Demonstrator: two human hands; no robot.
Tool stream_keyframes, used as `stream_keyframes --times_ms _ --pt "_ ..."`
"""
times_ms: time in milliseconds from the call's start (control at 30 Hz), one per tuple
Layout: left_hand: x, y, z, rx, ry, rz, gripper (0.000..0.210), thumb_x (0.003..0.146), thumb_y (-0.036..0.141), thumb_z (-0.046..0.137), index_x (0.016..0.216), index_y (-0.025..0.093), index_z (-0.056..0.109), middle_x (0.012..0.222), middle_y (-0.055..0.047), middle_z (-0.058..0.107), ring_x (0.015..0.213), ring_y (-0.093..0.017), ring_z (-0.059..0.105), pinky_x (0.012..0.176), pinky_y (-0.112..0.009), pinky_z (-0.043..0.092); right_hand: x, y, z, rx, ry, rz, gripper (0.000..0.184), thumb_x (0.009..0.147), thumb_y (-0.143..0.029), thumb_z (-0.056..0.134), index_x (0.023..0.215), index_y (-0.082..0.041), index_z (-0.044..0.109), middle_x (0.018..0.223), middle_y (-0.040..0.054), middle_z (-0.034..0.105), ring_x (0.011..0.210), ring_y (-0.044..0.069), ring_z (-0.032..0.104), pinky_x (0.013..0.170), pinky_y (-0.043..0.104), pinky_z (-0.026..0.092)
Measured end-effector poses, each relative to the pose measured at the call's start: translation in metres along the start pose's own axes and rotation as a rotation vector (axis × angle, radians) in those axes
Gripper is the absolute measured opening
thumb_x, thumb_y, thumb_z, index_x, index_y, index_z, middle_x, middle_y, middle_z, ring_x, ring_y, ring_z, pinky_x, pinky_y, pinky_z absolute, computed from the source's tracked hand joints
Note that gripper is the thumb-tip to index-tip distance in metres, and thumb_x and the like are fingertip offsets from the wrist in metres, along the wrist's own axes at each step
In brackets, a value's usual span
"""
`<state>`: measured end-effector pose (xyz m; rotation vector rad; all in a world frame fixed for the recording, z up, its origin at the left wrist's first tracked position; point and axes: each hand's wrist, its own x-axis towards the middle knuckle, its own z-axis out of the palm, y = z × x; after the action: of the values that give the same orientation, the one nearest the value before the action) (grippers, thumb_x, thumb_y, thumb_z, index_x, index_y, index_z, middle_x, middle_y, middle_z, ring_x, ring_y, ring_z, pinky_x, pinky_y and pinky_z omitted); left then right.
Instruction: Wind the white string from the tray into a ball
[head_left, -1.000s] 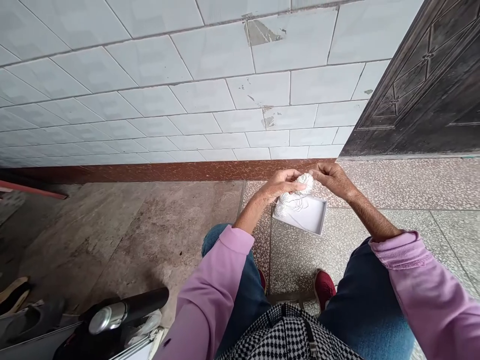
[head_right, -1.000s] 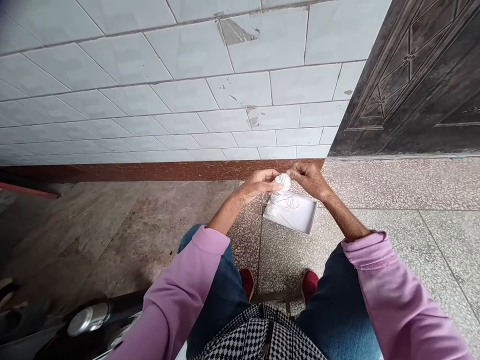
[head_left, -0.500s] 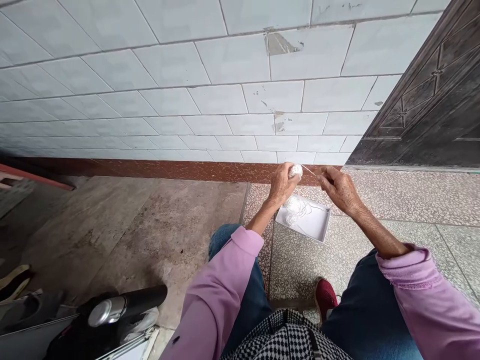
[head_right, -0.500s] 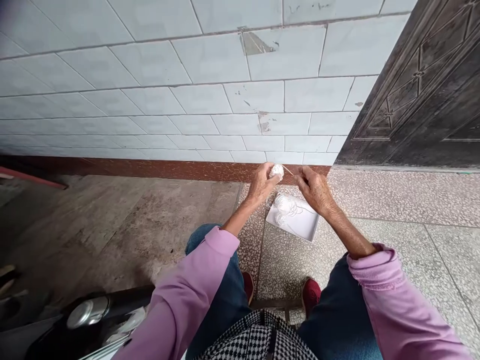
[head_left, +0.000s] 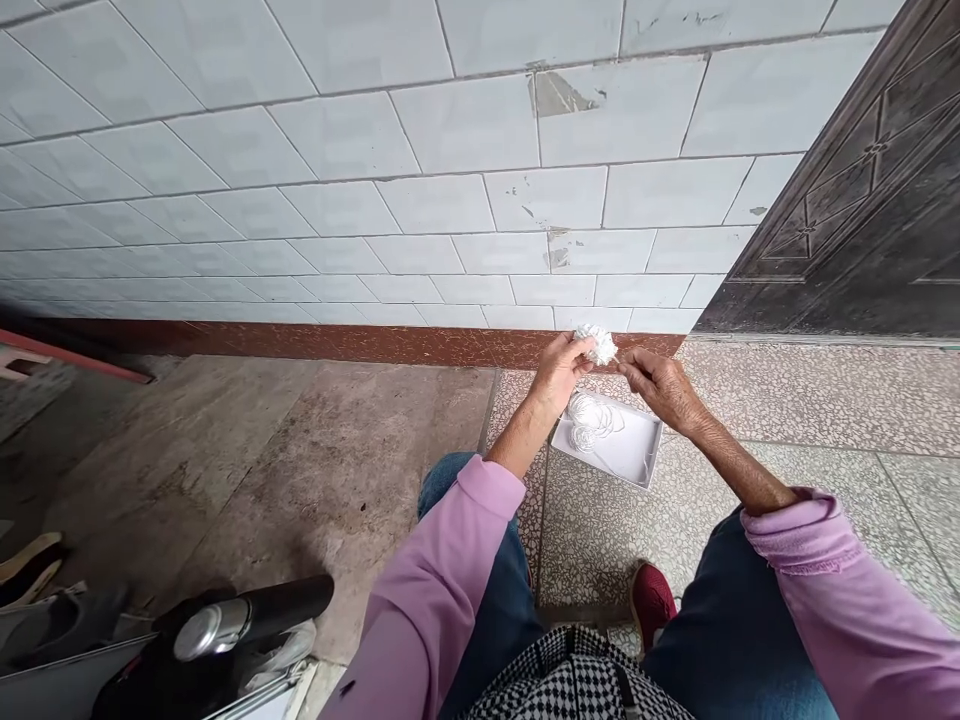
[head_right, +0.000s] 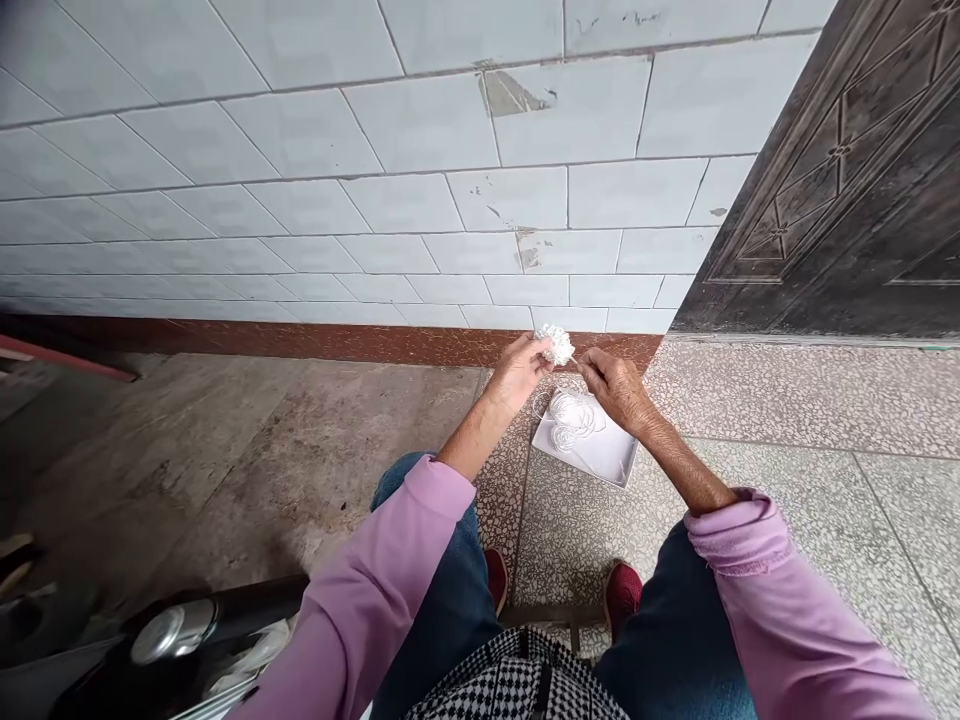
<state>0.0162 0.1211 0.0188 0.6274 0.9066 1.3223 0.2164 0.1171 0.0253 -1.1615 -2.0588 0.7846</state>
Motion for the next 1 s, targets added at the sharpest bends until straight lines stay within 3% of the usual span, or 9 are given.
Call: stream_keyframes --times_ms 167,367,500,600,700,833,900,1000 --pt "-0.002 0.002 0.005 -0.021 -0.114 -0.036 0.04 0.067 0.031 0.096 0.098 0.018 0.074 0.1 -0.004 0.075 0.09 -0.015 0.068 0.081 -0.029 0.055 0.005 0.008 -0.005 0.029 0.083 0.009 0.027 0.104 -0.041 0.055 0.083 -0.024 0.057 0.068 0.0014 0.062 0.064 0.017 0.053 0.069 0.034 0.04" --pt "-0.004 -0.002 0.012 -0.142 -0.103 -0.114 0.038 0.064 0.028 0.098 0.092 0.015 0.075 0.105 -0.009 0.078 0.097 -0.02 0.073 0.091 -0.036 0.061 0.009 0.013 -0.006 0.053 0.142 0.025 0.036 0.105 -0.043 0.052 0.075 -0.023 0.056 0.065 0.0009 0.058 0.063 0.016 0.05 0.068 0.033 0.04" --pt "-0.006 -0.009 0.014 -0.1 -0.119 -0.088 0.037 0.068 0.03 0.098 0.095 0.017 0.077 0.102 -0.007 0.078 0.09 -0.016 0.071 0.082 -0.032 0.06 0.009 0.012 -0.006 0.048 0.154 0.037 0.035 0.103 -0.04 0.053 0.073 -0.023 0.058 0.063 0.0009 0.059 0.062 0.016 0.05 0.066 0.033 0.039" --pt "-0.006 -0.014 0.017 -0.043 -0.088 -0.013 0.041 0.065 0.034 0.099 0.095 0.018 0.076 0.098 -0.005 0.077 0.082 -0.012 0.067 0.076 -0.028 0.055 0.011 0.01 -0.001 0.054 0.133 0.06 0.04 0.102 -0.04 0.053 0.066 -0.023 0.057 0.06 0.002 0.059 0.06 0.017 0.05 0.065 0.033 0.039" --pt "-0.005 -0.017 0.02 -0.003 -0.056 0.103 0.044 0.066 0.04 0.099 0.095 0.019 0.074 0.097 -0.004 0.077 0.083 -0.013 0.068 0.081 -0.031 0.057 0.012 0.004 0.01 0.051 0.076 0.087 0.049 0.105 -0.044 0.05 0.061 -0.024 0.053 0.057 0.004 0.059 0.059 0.018 0.053 0.066 0.034 0.041" --pt "-0.001 -0.012 0.017 0.13 0.027 0.293 0.039 0.067 0.036 0.097 0.091 0.02 0.071 0.085 -0.001 0.074 0.078 -0.014 0.066 0.081 -0.03 0.055 0.004 -0.013 0.021 -0.002 -0.071 0.01 0.034 0.106 -0.04 0.051 0.077 -0.023 0.06 0.064 0.003 0.063 0.061 0.018 0.056 0.067 0.033 0.041" --pt "0.001 -0.006 0.013 0.256 0.074 0.367 0.034 0.066 0.028 0.094 0.089 0.02 0.071 0.083 0.0 0.073 0.079 -0.015 0.066 0.08 -0.029 0.054 -0.001 -0.022 0.018 -0.007 -0.098 -0.04 0.029 0.106 -0.039 0.052 0.085 -0.023 0.063 0.072 0.004 0.067 0.065 0.019 0.058 0.07 0.034 0.042" --pt "-0.002 0.002 0.006 0.428 0.055 0.405 0.028 0.067 0.023 0.089 0.091 0.02 0.074 0.087 -0.002 0.075 0.081 -0.015 0.068 0.08 -0.029 0.053 -0.005 -0.029 0.001 0.033 -0.007 -0.056 0.035 0.109 -0.046 0.052 0.089 -0.022 0.066 0.082 0.0065 0.071 0.073 0.02 0.062 0.074 0.035 0.046"
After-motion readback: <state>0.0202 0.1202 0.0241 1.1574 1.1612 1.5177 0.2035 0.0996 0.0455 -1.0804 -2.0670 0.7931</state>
